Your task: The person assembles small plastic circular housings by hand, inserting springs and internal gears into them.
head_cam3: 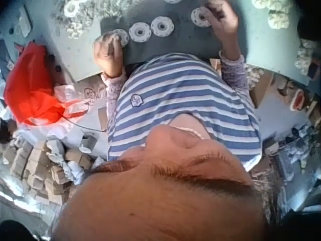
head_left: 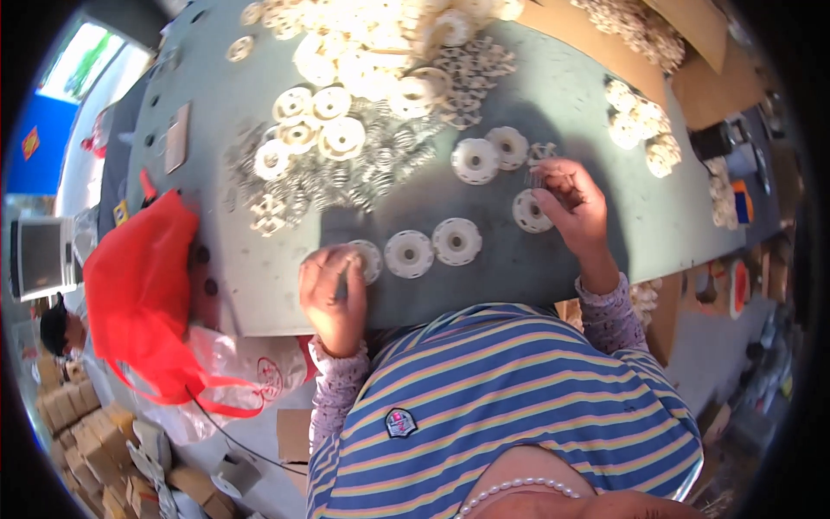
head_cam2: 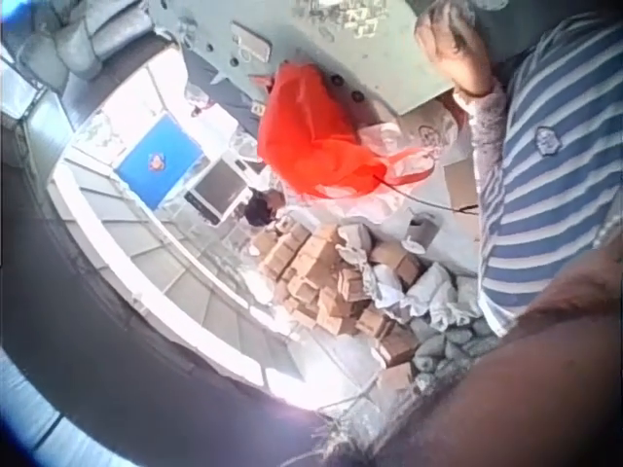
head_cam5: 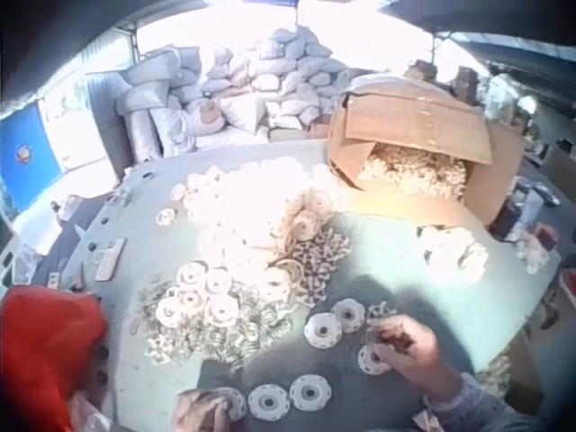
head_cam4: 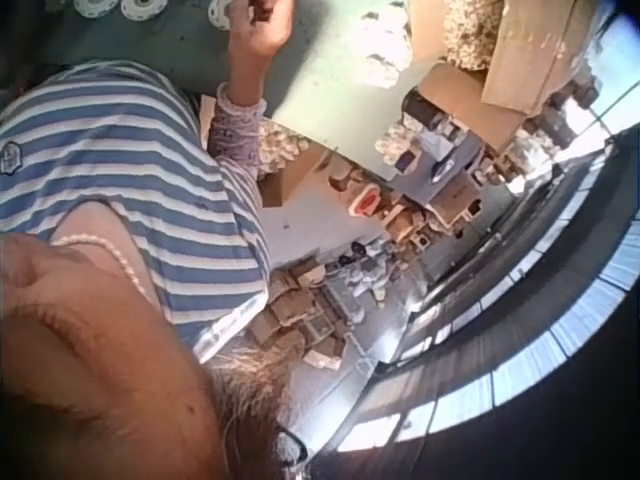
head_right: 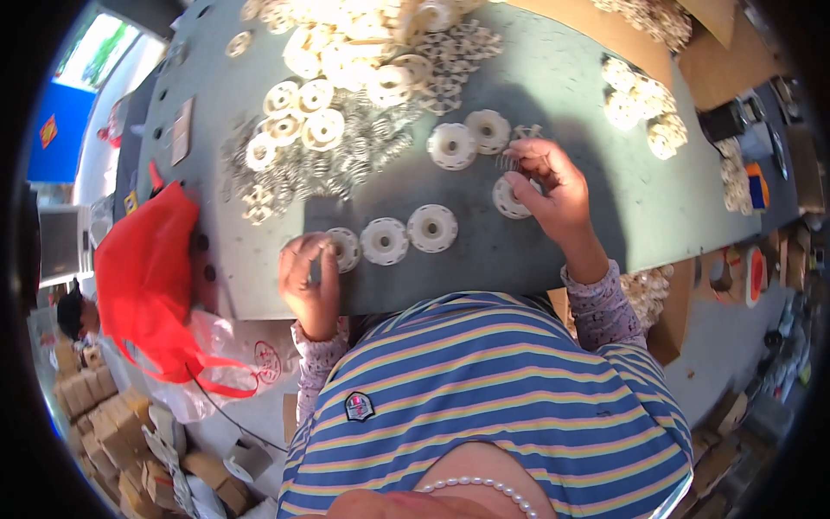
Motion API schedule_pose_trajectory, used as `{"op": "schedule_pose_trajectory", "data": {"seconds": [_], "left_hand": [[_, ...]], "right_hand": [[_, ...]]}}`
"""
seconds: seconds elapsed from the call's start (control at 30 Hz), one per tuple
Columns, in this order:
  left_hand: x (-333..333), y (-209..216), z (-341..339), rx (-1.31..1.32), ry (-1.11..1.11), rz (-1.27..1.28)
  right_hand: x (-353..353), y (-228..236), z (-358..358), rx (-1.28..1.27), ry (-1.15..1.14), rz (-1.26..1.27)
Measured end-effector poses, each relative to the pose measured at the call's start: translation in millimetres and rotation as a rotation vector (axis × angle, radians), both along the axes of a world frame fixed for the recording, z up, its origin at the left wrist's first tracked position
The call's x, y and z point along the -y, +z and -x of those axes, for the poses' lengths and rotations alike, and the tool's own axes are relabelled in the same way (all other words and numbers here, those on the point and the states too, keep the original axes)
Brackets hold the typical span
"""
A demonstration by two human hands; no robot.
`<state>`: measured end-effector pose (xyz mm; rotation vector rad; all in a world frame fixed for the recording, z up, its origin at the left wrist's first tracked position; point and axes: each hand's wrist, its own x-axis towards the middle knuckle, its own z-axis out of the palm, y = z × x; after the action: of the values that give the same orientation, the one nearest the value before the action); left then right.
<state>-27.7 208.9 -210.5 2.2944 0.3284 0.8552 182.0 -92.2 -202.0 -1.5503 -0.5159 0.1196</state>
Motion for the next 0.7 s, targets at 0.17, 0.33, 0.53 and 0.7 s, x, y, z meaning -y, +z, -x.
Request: {"op": "schedule_pose_trajectory", "data": {"seconds": [0.17,0.33,0.53,0.7], "left_hand": [[46,18,-31,-0.008,-0.313,-0.060],[75,12,-61,-0.175,-0.492,-0.167],[62,9,-87,-0.265,-0.376,-0.374],[100,16,-117,-0.241,-0.604,-0.048]], "right_hand": [[33,18,-9,0.346,0.133,0.517],[34,17,-9,0.277,0.164,0.622],[59,19,-65,0.639,0.074,0.727],[79,-11,-90,0.569,0.067,0.716]]}}
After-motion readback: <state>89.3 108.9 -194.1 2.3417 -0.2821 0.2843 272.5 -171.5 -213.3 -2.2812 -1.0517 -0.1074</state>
